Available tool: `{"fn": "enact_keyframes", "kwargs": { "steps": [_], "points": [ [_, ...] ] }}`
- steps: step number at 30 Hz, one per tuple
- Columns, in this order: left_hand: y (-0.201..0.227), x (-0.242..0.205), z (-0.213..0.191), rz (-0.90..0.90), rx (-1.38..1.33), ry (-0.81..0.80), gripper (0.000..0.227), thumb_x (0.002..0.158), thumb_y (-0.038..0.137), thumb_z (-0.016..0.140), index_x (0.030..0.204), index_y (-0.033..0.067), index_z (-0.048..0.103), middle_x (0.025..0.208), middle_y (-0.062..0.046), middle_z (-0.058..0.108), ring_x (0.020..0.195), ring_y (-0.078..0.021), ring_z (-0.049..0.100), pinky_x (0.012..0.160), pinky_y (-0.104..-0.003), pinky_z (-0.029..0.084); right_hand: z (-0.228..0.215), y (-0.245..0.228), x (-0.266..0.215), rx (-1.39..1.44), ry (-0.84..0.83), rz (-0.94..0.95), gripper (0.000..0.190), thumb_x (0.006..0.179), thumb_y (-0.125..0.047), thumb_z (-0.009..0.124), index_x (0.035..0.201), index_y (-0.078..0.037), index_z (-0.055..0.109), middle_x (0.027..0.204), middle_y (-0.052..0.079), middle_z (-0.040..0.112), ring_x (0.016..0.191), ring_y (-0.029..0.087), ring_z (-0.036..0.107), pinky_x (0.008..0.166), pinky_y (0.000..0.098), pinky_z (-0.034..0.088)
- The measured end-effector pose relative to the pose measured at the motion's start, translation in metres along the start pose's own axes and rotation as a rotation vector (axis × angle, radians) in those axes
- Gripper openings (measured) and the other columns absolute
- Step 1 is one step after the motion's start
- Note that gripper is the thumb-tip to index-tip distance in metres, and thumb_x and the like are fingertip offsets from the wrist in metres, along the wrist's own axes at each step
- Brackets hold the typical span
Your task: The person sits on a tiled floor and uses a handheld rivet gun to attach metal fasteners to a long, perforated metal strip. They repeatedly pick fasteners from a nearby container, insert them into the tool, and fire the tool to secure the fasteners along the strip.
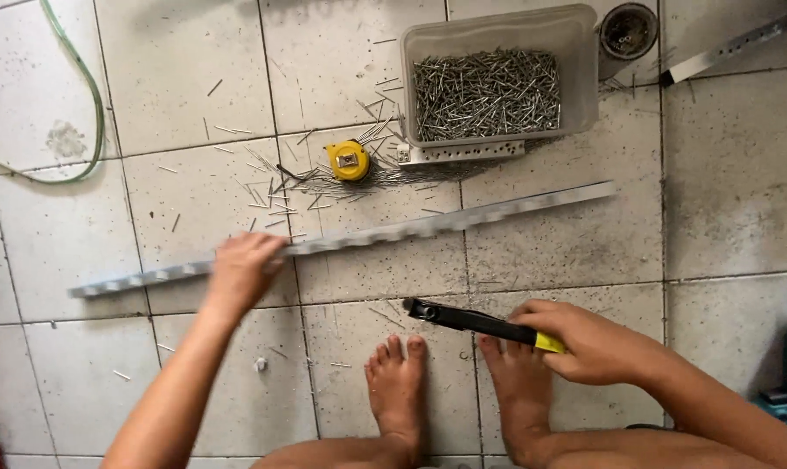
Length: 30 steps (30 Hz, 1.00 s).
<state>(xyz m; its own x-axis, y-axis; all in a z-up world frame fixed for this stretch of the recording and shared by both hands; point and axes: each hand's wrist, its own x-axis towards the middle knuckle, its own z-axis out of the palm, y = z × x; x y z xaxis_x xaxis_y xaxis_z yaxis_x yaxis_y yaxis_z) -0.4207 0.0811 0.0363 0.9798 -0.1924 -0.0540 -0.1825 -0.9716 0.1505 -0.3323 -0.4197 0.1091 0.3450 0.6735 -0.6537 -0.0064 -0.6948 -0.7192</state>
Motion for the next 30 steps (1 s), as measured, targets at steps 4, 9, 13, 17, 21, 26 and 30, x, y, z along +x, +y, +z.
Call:
{"fn": "enact_keyframes", "kwargs": {
  "steps": [4, 9, 13, 17, 21, 26, 30],
  "points": [
    [0.01, -0.013, -0.026, -0.319, 0.258, -0.081, 0.073, 0.068, 0.04, 0.084, 0.134, 0.0214, 0.058, 0.132, -0.003, 0.057, 0.124, -0.0282, 0.049, 0.105, -0.055, 0.033, -0.016, -0.013, 0.013, 0.124, -0.044, -0.198, 0.042, 0.067, 0.001, 0.06, 0.104, -0.01, 0.077, 0.099, 0.006, 0.079, 0.086, 0.025, 0.073, 0.075, 0.0388, 0.056],
    [0.146, 0.014, -0.064, -0.421, -0.873, -0.01, 0.123, 0.038, 0.073, 0.089, 0.141, 0.0176, 0.053, 0.138, -0.015, 0.058, 0.134, -0.0383, 0.045, 0.114, -0.06, 0.03, -0.02, -0.072, 0.038, 0.394, -0.14, -0.461, 0.033, 0.079, -0.001, 0.061, 0.108, -0.004, 0.078, 0.104, 0.017, 0.077, 0.1, 0.037, 0.073, 0.09, 0.0507, 0.057],
    [0.189, 0.022, -0.052, -0.249, -1.392, 0.124, 0.041, 0.083, 0.025, 0.07, 0.115, 0.0047, 0.055, 0.095, -0.006, 0.061, 0.083, -0.0185, 0.058, 0.076, -0.035, 0.048, -0.049, -0.097, 0.069, -0.103, -0.193, -0.469, 0.045, 0.077, -0.033, 0.075, 0.119, -0.019, 0.068, 0.122, 0.0, 0.071, 0.097, 0.017, 0.07, 0.083, 0.038, 0.06],
    [0.179, 0.031, -0.092, -0.387, -1.04, 0.064, 0.015, 0.081, 0.012, 0.076, 0.09, 0.002, 0.069, 0.058, -0.002, 0.065, 0.045, -0.0114, 0.045, 0.043, -0.027, 0.036, -0.139, -0.082, 0.115, -0.173, 0.397, -0.054, 0.023, 0.096, -0.016, 0.062, 0.116, -0.011, 0.072, 0.101, 0.011, 0.074, 0.074, 0.024, 0.064, 0.06, 0.0348, 0.053],
    [0.179, 0.035, -0.096, -0.228, -0.843, -0.236, 0.033, 0.077, 0.015, 0.08, 0.107, 0.0086, 0.069, 0.076, -0.008, 0.08, 0.051, -0.0134, 0.072, 0.043, -0.022, 0.056, -0.181, -0.033, 0.183, -0.692, 0.504, 0.034, 0.042, 0.091, -0.022, 0.076, 0.13, -0.009, 0.072, 0.11, 0.017, 0.076, 0.086, 0.035, 0.074, 0.079, 0.0481, 0.059],
    [0.198, 0.028, -0.076, -0.102, -0.756, -0.291, 0.031, 0.076, 0.029, 0.084, 0.083, 0.0084, 0.062, 0.06, -0.01, 0.067, 0.048, -0.0318, 0.062, 0.048, -0.04, 0.047, -0.186, -0.029, 0.199, -0.712, 0.375, 0.156, 0.019, 0.093, -0.003, 0.074, 0.11, -0.008, 0.078, 0.11, 0.015, 0.078, 0.092, 0.027, 0.075, 0.093, 0.0403, 0.061],
    [0.201, 0.032, -0.071, -0.069, -0.76, -0.272, 0.033, 0.079, 0.034, 0.083, 0.082, 0.0089, 0.061, 0.059, -0.009, 0.068, 0.046, -0.029, 0.062, 0.047, -0.038, 0.048, -0.198, -0.022, 0.187, -0.864, 0.318, 0.325, 0.019, 0.098, 0.001, 0.061, 0.097, 0.005, 0.079, 0.096, 0.028, 0.075, 0.077, 0.036, 0.074, 0.076, 0.0467, 0.063]
  ]
}}
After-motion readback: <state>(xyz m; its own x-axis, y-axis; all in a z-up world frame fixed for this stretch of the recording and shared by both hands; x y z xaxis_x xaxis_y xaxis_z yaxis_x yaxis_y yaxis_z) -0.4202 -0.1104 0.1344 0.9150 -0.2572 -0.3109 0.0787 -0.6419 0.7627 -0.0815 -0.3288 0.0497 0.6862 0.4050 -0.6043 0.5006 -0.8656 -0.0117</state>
